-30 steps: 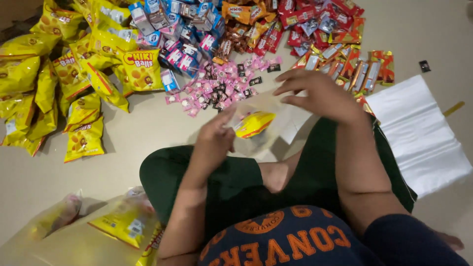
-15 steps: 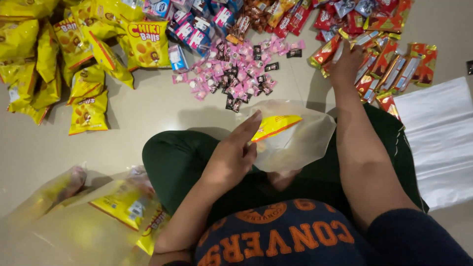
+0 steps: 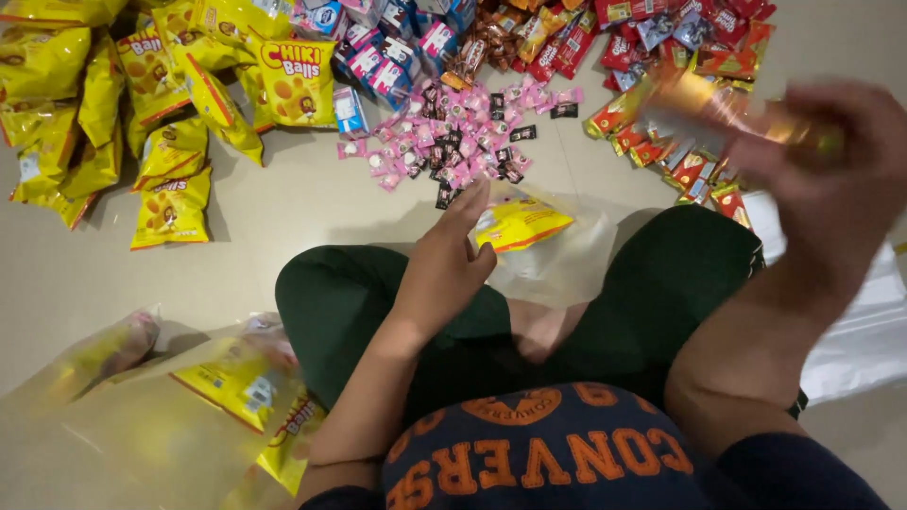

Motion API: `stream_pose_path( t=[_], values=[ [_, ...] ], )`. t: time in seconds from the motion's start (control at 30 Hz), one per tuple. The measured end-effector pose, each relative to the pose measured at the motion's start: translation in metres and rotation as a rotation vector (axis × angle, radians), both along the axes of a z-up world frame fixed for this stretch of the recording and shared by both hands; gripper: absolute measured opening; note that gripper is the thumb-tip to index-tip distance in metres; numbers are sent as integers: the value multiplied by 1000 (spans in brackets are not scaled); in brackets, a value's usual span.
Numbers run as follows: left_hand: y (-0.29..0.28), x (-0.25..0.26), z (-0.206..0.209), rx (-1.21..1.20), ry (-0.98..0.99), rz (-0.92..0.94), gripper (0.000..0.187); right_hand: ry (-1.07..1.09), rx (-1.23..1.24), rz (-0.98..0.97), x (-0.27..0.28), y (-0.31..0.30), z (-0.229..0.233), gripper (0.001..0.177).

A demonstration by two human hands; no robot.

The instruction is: The person is sorting various snack items and placing them into clear plastic bags while sitting on the floor.

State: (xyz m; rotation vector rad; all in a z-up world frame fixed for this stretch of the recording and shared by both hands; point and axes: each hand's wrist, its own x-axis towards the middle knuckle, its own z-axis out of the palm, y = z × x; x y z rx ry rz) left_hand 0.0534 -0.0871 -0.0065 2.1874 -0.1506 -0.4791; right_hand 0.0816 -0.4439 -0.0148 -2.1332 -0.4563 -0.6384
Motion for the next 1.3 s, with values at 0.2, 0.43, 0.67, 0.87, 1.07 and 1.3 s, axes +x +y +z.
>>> stream_pose_path(
  t=[0.2, 0.43, 0.67, 0.87, 1.07, 1.3],
  values=[
    [2, -3, -4, -104, -12, 17, 74, -4, -416, 271, -35, 104, 27, 35],
    [8, -7, -4, -262, -52, 36, 70, 32, -808, 58, -7, 120, -16, 18],
    [9, 1, -27, -347, 81, 48, 74, 361, -69, 367, 61, 52, -28, 26],
    [-3, 10, -10, -259, 189, 79, 78, 409, 56, -400, 219, -73, -237, 11],
    [0, 10, -5, -317, 160, 25, 76, 681, -495, -460, 264, -91, -350, 67],
    [0, 4, -9, -337, 66, -1, 72, 70, -700, -634, 239, -95, -326, 26]
  ],
)
